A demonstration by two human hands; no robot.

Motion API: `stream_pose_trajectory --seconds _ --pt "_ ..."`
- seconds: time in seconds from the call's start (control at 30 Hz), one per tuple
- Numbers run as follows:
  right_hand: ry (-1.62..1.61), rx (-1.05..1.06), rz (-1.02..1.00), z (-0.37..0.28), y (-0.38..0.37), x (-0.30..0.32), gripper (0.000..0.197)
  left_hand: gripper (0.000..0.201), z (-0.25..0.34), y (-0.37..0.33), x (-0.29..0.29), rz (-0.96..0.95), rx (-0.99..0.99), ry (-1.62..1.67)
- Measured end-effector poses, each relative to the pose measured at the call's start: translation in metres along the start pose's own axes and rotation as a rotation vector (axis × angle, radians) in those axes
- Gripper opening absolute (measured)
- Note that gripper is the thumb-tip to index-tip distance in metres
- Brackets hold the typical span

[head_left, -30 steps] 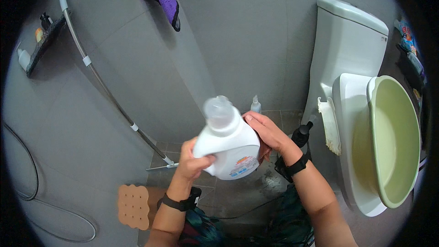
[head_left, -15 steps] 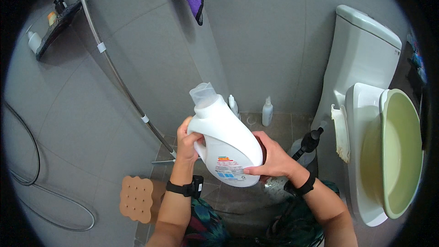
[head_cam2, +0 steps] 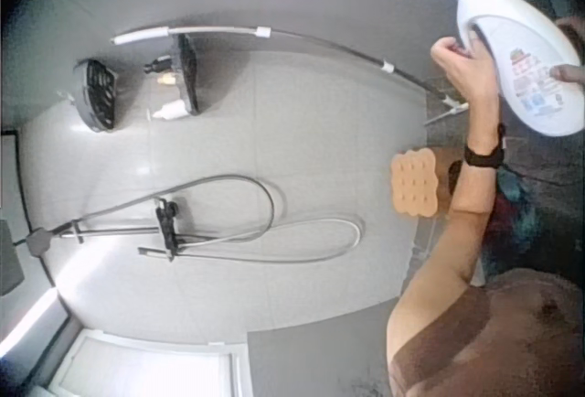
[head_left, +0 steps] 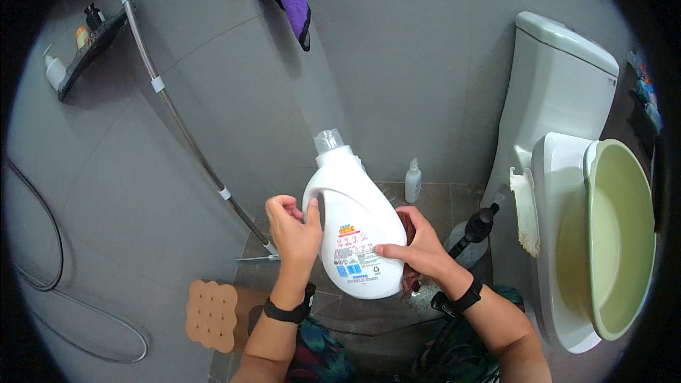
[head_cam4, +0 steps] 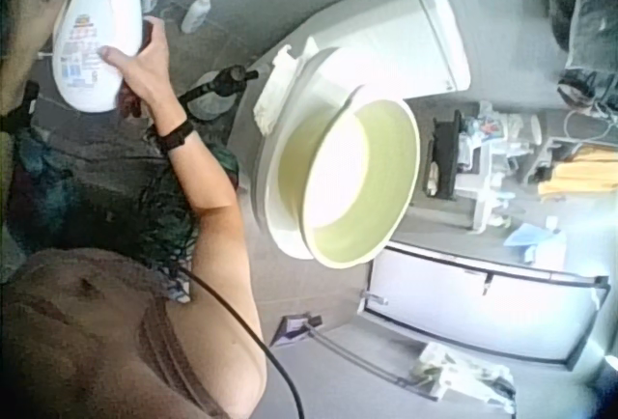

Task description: The person wipes down a stool, a detergent bottle, and a spray bottle by hand using a cloth.

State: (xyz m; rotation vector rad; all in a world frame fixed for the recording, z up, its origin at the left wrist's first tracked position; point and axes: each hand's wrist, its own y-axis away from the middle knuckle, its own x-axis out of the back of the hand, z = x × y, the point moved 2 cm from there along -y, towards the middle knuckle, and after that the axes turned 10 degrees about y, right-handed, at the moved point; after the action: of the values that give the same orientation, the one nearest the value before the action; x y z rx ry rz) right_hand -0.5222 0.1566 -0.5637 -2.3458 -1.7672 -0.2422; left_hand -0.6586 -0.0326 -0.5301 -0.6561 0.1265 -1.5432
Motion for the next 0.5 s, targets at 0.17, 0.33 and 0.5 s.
stream_pose_trajectory --seconds 0.17,0.33,0.5 --pt "0.492 0.221 0.265 -0.015 0.01 -0.011 0.08 0.05 0.0 0.025 -0.023 -0.3 0.143 0.483" --pt "0.724 0.408 0.402 -0.019 0.02 -0.029 0.083 0.055 0.01 0.025 -0.029 -0.257 0.265 0.938" --pt "0.787 0.674 0.428 -0.024 0.033 -0.051 0.082 0.055 0.002 0.017 -0.029 -0.294 0.39 1.116"
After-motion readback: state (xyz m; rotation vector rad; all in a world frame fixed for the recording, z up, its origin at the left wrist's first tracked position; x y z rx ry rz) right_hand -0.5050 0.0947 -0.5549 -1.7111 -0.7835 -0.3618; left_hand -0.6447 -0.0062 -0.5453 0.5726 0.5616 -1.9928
